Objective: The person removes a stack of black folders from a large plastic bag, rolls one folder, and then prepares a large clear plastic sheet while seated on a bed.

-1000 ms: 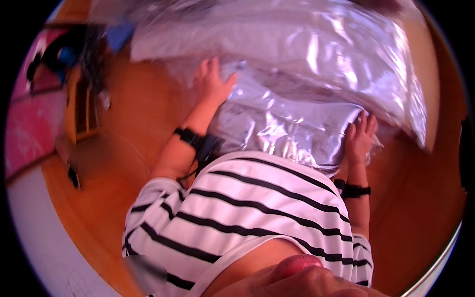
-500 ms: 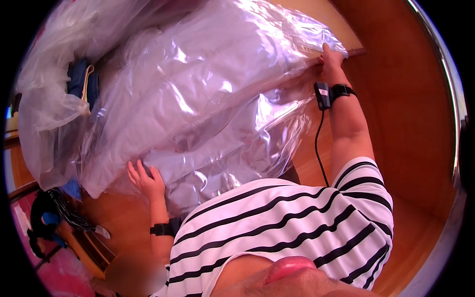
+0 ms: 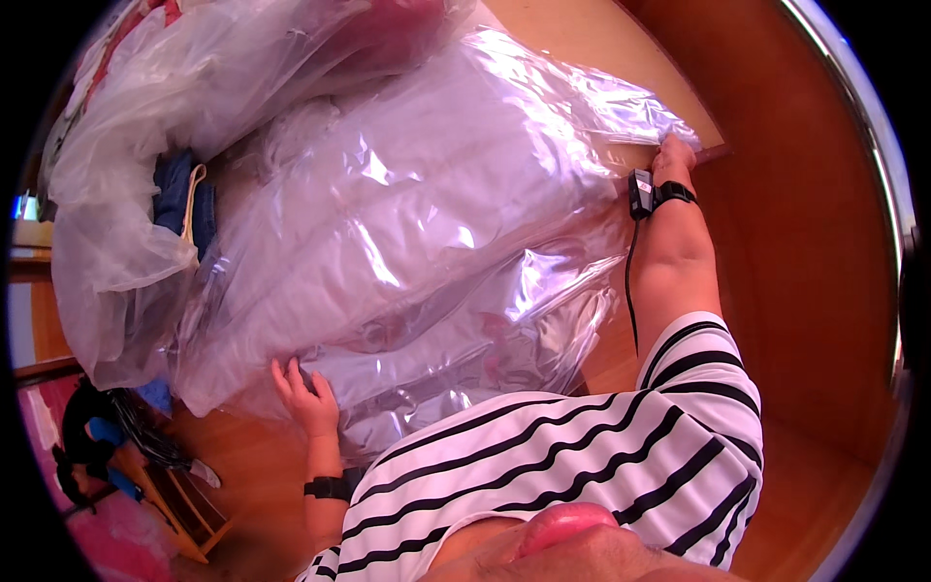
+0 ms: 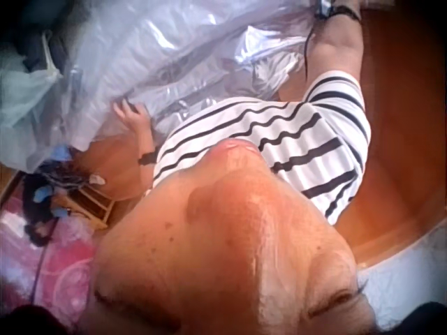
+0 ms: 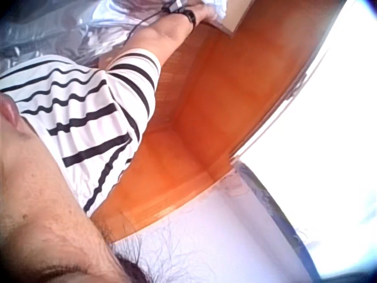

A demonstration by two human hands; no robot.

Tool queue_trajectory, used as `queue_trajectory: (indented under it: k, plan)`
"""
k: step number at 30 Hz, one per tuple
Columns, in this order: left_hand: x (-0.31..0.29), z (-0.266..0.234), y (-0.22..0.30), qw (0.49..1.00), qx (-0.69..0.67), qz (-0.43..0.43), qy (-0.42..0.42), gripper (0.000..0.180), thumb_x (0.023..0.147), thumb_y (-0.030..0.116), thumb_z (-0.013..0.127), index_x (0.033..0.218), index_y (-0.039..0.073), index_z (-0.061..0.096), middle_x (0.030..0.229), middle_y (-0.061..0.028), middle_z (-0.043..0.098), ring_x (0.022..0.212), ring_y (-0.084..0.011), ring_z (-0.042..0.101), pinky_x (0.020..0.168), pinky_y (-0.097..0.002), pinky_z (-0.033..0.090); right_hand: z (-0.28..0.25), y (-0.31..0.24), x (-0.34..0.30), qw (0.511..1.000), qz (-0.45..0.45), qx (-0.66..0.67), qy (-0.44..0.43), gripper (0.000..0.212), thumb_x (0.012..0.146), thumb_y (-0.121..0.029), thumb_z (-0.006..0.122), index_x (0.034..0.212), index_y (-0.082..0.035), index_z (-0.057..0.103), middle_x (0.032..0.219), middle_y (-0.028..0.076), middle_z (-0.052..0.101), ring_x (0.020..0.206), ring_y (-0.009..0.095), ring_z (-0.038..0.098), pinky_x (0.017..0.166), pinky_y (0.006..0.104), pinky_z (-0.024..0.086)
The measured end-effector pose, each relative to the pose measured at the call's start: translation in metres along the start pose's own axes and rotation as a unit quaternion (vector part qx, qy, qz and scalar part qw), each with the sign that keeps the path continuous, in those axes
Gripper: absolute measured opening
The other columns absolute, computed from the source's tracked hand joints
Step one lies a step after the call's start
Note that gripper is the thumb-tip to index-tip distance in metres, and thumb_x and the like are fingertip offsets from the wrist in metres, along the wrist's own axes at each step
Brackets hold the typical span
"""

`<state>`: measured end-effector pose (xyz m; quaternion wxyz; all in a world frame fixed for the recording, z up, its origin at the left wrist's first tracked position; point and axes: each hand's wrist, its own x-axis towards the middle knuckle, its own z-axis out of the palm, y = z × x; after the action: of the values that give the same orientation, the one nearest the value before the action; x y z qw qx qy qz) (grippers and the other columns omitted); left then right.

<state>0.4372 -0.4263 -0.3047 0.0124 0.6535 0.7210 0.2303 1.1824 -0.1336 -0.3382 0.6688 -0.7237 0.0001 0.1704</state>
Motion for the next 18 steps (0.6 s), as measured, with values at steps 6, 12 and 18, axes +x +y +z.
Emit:
queue_trajectory:
  k: [6,12,18]
  plan:
    - [-0.006,-0.005,0.005,1.000,0.016,-0.012,0.003,0.045,0.088,0.015,0.062,0.128,-0.005,0.056,0.145,-0.0291,0.039,0.128,-0.0455,0.045,0.108,-0.0492,0.038,0.013,-0.113,-0.056,0.962,-0.212,0.169,-0.025,0.015,0.086,-0.012,0.066,0.098,-0.002,0.065,0.088,0.003,0.065,0.075,0.016,0.062,0.066,0.0333,0.051]
    - [0.031,-0.020,0.027,0.992,0.027,0.102,0.071,0.040,0.084,0.012,0.066,0.121,-0.001,0.061,0.134,-0.0226,0.053,0.123,-0.0426,0.049,0.107,-0.0501,0.038,-0.033,-0.226,-0.239,0.812,-0.510,0.109,-0.264,0.013,0.093,-0.006,0.064,0.105,-0.001,0.066,0.098,0.005,0.068,0.087,0.017,0.064,0.077,0.0296,0.052]
    - [0.064,-0.023,0.095,0.514,-0.826,-0.145,-0.182,0.059,0.100,0.030,0.057,0.148,0.005,0.035,0.135,-0.0172,0.057,0.122,-0.0258,0.056,0.100,-0.0384,0.047,-0.054,-0.113,-0.437,0.514,-0.586,-0.007,-0.627,0.017,0.083,-0.005,0.068,0.100,-0.007,0.066,0.120,0.014,0.062,0.108,0.033,0.061,0.092,0.0389,0.051]
